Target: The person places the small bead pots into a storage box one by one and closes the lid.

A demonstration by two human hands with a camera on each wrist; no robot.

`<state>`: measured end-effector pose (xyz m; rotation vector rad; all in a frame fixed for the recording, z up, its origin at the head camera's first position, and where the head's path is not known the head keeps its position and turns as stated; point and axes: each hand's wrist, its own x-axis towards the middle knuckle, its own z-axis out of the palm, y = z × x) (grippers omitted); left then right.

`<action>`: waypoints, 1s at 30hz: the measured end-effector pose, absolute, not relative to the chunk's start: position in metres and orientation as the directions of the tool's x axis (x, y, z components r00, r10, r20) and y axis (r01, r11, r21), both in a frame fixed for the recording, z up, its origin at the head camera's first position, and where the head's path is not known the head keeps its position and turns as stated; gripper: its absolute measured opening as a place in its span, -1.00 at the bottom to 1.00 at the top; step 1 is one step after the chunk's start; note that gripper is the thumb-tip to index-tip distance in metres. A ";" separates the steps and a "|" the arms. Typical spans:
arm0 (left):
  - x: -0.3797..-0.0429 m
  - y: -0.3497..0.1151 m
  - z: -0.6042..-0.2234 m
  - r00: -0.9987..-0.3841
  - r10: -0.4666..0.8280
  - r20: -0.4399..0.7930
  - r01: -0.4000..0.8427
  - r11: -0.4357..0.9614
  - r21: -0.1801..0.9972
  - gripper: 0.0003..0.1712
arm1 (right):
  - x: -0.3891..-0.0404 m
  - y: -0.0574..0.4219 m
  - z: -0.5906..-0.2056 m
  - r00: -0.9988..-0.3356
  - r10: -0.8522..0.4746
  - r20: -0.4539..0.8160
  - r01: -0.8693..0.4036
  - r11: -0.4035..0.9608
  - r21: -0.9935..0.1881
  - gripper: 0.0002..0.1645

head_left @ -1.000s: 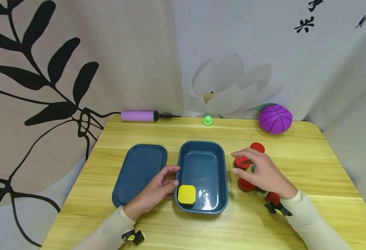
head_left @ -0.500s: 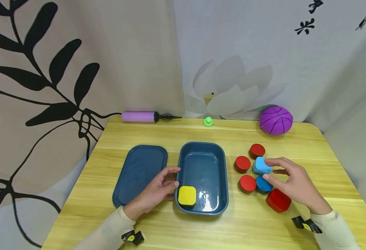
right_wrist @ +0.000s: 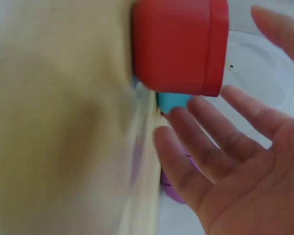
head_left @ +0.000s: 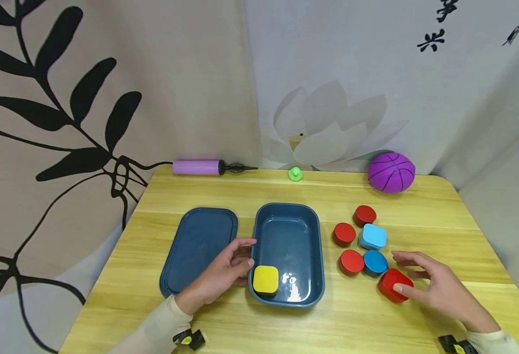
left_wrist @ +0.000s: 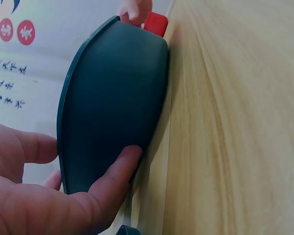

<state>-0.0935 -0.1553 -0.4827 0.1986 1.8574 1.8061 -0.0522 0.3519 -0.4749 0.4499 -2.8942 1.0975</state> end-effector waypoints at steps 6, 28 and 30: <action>-0.092 -0.156 -0.483 -0.846 0.459 -0.271 -0.259 0.089 0.962 -0.33 | -0.044 0.355 -0.479 -0.959 -0.281 0.026 -0.231 0.731 -0.643 -0.14; -0.092 -0.155 -0.482 -0.843 0.459 -0.280 -0.262 0.103 0.959 -0.34 | -0.042 0.352 -0.465 -0.947 -0.298 0.117 -0.309 0.750 -0.585 -0.21; -0.092 -0.155 -0.482 -0.844 0.458 -0.278 -0.261 0.102 0.960 -0.34 | -0.044 0.352 -0.460 -0.942 -0.306 0.135 -0.325 0.748 -0.579 -0.21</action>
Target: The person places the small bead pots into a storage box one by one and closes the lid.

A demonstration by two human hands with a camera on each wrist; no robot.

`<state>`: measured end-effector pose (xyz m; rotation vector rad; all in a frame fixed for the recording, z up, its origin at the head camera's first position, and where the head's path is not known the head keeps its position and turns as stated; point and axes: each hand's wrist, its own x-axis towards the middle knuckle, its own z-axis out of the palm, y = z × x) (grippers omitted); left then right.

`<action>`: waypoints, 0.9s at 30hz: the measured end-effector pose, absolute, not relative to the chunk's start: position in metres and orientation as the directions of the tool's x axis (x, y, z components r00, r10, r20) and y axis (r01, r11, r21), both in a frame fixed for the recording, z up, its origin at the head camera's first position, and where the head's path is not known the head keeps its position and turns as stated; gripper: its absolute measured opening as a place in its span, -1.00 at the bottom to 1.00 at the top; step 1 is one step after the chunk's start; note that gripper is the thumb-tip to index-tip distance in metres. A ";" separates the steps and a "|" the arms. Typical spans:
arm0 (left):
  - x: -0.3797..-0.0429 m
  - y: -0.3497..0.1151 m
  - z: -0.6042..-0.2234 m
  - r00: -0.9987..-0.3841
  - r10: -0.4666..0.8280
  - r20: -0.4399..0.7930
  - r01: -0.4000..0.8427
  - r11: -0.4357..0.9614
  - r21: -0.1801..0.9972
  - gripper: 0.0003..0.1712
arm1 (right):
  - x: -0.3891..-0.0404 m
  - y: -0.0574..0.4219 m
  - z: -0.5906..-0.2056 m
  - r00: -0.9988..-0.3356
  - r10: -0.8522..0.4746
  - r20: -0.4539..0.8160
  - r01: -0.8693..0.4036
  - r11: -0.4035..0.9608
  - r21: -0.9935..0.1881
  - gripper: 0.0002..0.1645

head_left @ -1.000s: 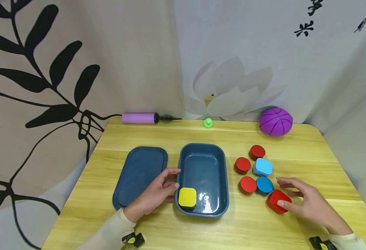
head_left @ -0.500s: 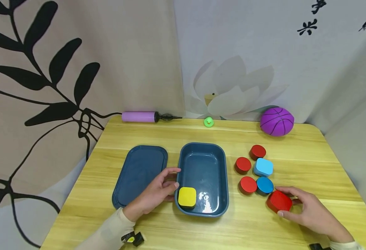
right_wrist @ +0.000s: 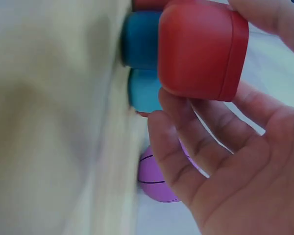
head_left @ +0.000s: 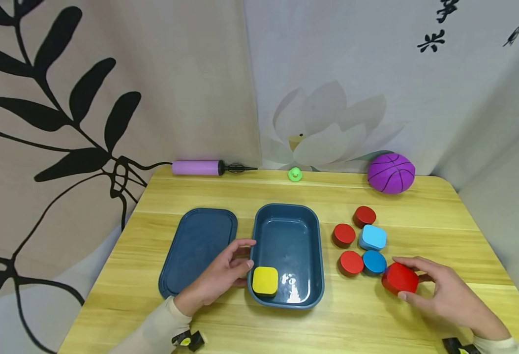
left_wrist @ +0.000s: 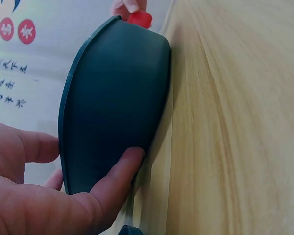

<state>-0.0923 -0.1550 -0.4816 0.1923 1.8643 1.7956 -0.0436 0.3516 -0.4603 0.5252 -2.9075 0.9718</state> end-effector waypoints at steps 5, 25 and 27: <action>-0.092 -0.155 -0.482 -0.846 0.456 -0.277 -0.261 0.101 0.960 -0.35 | -0.052 0.350 -0.449 -0.922 -0.343 0.181 -0.383 0.732 -0.563 -0.21; -0.090 -0.152 -0.485 -0.874 0.428 -0.230 -0.210 0.095 0.973 -0.38 | -0.109 0.281 -0.417 -0.846 -0.480 0.234 -0.524 0.663 -0.534 -0.21; -0.089 -0.152 -0.485 -0.878 0.424 -0.223 -0.199 0.099 0.975 -0.37 | -0.113 0.273 -0.416 -0.847 -0.487 0.213 -0.516 0.657 -0.550 -0.22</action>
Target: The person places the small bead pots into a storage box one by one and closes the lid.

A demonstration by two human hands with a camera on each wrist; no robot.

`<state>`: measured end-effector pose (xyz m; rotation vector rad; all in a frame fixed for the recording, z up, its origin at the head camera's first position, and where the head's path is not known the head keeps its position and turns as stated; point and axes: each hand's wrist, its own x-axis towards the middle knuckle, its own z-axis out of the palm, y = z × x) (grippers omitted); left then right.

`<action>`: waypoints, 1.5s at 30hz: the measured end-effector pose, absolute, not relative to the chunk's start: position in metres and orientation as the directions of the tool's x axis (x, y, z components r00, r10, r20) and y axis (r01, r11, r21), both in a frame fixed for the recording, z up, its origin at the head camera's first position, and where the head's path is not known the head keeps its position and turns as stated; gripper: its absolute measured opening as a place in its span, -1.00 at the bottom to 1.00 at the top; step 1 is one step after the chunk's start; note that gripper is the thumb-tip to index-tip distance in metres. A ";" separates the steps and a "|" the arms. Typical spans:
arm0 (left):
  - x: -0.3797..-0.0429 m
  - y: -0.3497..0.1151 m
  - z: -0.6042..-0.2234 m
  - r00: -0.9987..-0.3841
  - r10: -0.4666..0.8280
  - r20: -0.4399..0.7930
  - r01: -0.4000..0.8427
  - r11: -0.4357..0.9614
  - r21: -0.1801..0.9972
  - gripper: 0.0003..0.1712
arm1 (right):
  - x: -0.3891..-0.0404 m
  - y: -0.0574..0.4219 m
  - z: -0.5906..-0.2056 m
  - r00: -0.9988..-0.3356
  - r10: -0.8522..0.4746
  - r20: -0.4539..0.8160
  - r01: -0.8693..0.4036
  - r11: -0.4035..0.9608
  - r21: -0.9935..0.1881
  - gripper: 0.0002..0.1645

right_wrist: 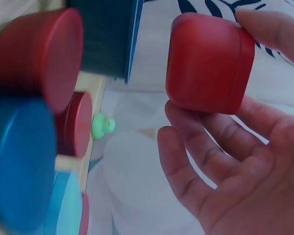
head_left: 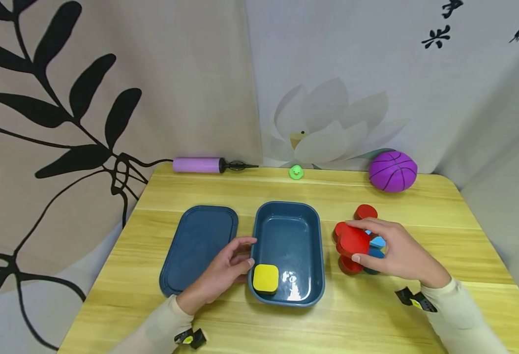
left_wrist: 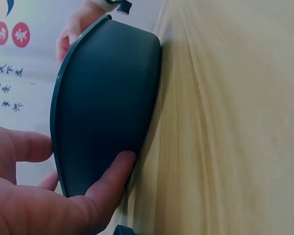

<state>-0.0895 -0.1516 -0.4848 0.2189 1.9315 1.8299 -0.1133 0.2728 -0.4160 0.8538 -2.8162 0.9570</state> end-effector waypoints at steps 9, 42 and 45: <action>-0.091 -0.150 -0.484 -0.871 0.445 -0.206 -0.182 0.098 0.978 -0.30 | -0.127 0.236 -0.422 -0.795 -0.567 0.215 -0.566 0.567 -0.598 -0.24; -0.092 -0.152 -0.481 -0.844 0.486 -0.228 -0.203 0.105 0.974 -0.27 | -0.111 0.153 -0.451 -0.622 -0.783 -0.008 -0.695 0.556 -0.456 -0.25; -0.092 -0.151 -0.481 -0.842 0.491 -0.224 -0.201 0.100 0.974 -0.27 | -0.110 0.150 -0.451 -0.601 -0.799 -0.024 -0.717 0.553 -0.425 -0.26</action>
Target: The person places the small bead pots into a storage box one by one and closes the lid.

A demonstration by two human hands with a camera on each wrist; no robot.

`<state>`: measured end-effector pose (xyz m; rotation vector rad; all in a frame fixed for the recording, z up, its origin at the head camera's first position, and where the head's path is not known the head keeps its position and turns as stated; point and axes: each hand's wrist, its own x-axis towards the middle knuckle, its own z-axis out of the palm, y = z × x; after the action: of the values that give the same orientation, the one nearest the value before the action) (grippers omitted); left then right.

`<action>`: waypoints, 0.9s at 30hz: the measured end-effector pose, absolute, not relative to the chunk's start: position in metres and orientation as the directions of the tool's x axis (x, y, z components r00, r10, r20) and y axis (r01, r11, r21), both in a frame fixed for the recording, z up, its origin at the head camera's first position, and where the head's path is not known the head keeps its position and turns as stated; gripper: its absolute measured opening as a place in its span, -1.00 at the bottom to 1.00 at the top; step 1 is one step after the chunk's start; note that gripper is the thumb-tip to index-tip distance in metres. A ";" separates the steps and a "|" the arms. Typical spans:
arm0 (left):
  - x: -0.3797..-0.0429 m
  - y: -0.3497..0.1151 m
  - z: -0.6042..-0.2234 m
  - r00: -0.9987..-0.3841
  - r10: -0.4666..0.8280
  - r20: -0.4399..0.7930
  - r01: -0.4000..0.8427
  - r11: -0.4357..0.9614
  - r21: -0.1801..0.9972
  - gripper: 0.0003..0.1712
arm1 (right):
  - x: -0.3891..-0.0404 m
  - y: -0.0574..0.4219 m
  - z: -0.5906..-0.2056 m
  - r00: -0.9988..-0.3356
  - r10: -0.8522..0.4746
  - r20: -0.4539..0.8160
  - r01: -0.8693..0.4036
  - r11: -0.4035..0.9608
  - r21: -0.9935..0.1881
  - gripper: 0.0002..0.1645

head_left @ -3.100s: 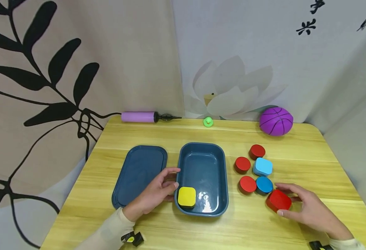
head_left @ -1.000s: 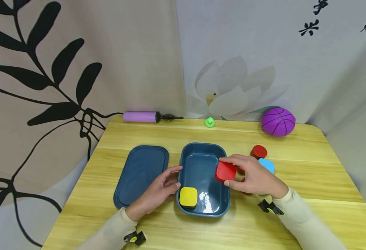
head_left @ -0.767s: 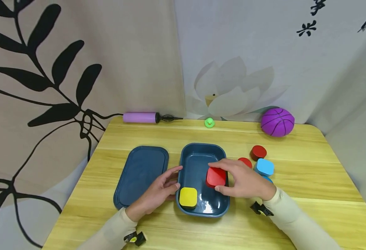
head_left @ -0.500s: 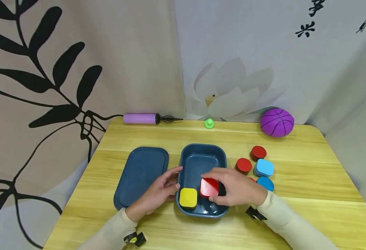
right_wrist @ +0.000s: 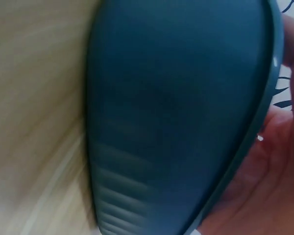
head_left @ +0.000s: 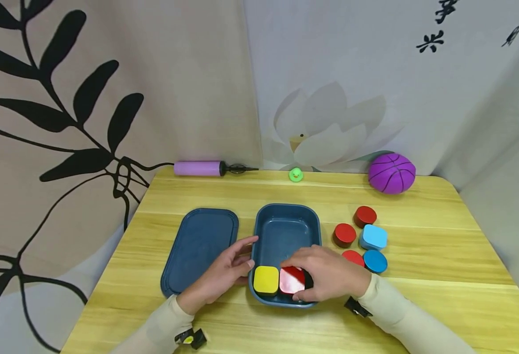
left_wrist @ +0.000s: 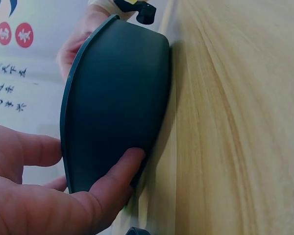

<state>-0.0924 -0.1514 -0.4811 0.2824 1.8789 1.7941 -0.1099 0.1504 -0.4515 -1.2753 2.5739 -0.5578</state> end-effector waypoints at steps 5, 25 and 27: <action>-0.093 -0.151 -0.480 -0.840 0.496 -0.219 -0.198 0.096 0.975 -0.27 | -0.110 0.146 -0.453 -0.581 -0.813 -0.024 -0.742 0.542 -0.393 -0.27; -0.094 -0.153 -0.482 -0.839 0.490 -0.238 -0.218 0.099 0.971 -0.28 | -0.114 0.157 -0.445 -0.589 -0.805 0.068 -0.712 0.477 -0.515 -0.42; -0.094 -0.153 -0.482 -0.839 0.488 -0.241 -0.221 0.099 0.970 -0.28 | -0.116 0.161 -0.441 -0.600 -0.792 0.115 -0.715 0.466 -0.522 -0.46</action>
<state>-0.0940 -0.1532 -0.4819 0.2601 1.8665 1.7923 -0.1158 0.1611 -0.4411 -1.3272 2.5639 -0.8079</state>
